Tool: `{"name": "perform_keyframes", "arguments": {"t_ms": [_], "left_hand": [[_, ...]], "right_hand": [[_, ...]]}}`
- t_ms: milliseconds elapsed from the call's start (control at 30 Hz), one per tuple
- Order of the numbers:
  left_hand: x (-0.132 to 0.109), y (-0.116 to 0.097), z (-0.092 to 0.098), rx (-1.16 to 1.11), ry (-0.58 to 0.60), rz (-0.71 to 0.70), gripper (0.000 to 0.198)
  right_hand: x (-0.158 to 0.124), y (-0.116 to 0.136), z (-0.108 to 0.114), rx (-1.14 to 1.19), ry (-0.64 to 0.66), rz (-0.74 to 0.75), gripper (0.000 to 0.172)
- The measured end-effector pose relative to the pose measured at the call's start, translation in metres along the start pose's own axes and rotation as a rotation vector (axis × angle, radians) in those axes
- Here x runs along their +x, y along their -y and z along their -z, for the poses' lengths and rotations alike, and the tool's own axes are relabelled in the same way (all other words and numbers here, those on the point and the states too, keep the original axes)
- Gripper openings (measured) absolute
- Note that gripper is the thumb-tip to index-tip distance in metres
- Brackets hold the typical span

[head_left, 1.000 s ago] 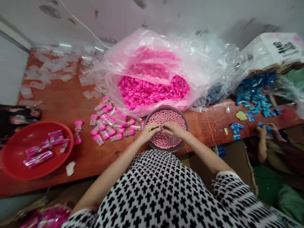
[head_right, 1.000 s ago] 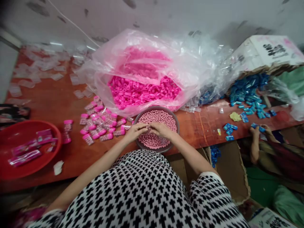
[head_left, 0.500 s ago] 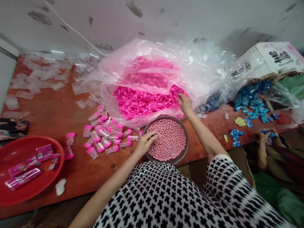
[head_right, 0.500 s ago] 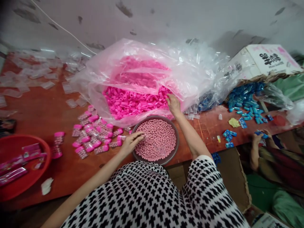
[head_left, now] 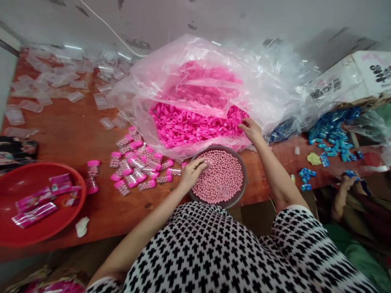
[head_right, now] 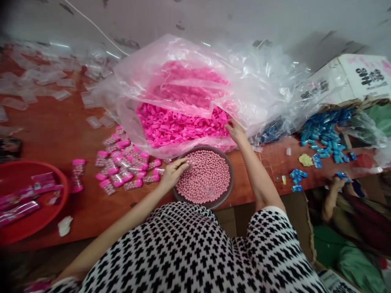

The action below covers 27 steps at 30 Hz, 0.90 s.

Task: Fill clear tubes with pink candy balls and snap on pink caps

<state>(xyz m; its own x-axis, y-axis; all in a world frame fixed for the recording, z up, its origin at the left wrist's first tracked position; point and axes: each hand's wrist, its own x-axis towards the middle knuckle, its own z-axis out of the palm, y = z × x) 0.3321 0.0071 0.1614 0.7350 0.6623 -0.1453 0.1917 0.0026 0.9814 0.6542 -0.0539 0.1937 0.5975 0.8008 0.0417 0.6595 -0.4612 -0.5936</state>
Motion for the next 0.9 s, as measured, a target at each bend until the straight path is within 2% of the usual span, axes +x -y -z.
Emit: {"name": "perform_keyframes", "arguments": {"t_ms": [67, 133, 233, 333, 567, 800, 900], "left_hand": [[0.0, -0.004, -0.005, 0.039, 0.013, -0.014, 0.028], [-0.002, -0.008, -0.01, 0.081, 0.029, -0.048, 0.028], [-0.007, -0.012, -0.013, 0.128, 0.04, -0.126, 0.026], [-0.016, -0.012, -0.014, 0.153, 0.037, -0.193, 0.026], [-0.038, -0.011, -0.012, 0.171, 0.018, -0.311, 0.025], [-0.047, -0.021, -0.005, 0.39, 0.17, -0.441, 0.026], [-0.049, -0.023, -0.003, 0.501, 0.199, -0.45, 0.028]], "right_hand": [[-0.034, 0.017, 0.001, 0.209, 0.055, -0.044, 0.032], [-0.069, 0.043, -0.001, 0.363, 0.167, 0.038, 0.034], [-0.113, 0.083, -0.009, 0.333, 0.272, 0.228, 0.028], [-0.139, 0.104, -0.017, 0.226, 0.303, 0.361, 0.026], [-0.166, 0.11, -0.019, -0.001, 0.315, 0.481, 0.023], [-0.182, 0.115, -0.015, -0.034, 0.316, 0.498, 0.017], [-0.182, 0.113, -0.018, -0.023, 0.34, 0.486, 0.018]]}}
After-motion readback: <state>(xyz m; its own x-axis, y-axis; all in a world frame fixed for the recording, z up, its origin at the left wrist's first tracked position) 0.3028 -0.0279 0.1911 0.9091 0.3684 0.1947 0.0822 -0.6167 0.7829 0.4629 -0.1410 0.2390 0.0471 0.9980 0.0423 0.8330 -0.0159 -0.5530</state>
